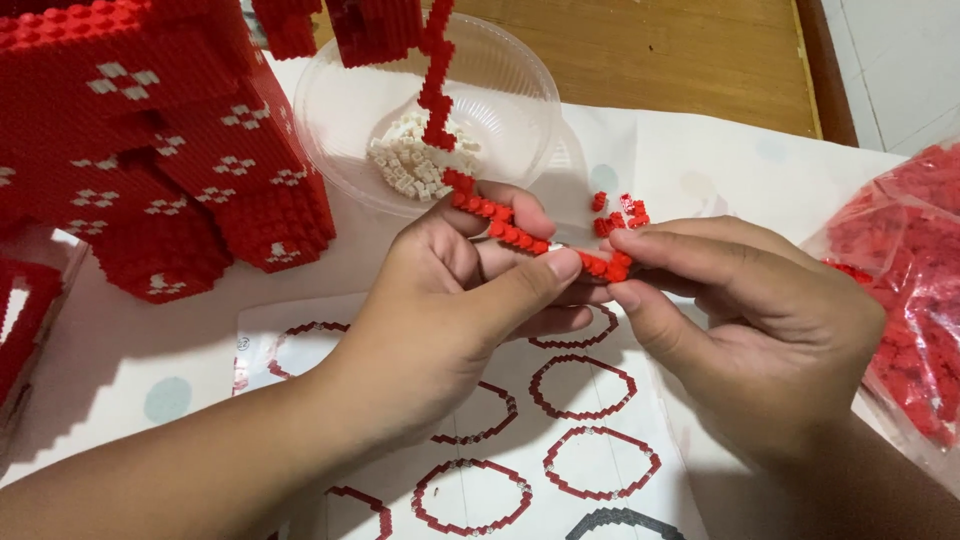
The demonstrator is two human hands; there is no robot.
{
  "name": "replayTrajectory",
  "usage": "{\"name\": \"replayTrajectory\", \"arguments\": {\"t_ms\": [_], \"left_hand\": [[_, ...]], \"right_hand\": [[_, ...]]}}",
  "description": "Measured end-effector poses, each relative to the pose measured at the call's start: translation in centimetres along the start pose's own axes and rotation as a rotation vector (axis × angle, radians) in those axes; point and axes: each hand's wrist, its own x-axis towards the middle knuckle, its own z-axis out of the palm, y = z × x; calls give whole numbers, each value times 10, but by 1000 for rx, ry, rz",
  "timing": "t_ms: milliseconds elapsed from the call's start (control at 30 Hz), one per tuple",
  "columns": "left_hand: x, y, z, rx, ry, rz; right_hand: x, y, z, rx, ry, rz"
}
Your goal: Assembling a toy figure by snapping together small red and white interlocking plastic blocks according to a guide.
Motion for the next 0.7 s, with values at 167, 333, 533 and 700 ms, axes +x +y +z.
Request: {"name": "replayTrajectory", "arguments": {"t_ms": [167,333,533,700], "left_hand": [[1,0,1,16,20,-14],[0,-1,2,8,24,-7],[2,-4,0,22,27,-6],[3,-4,0,16,36,-16]], "right_hand": [[0,2,0,-27,1,-19],[1,1,0,-45,1,-29],[1,0,1,-96,-11,-39],[-1,3,0,-148,-17,-87]]}}
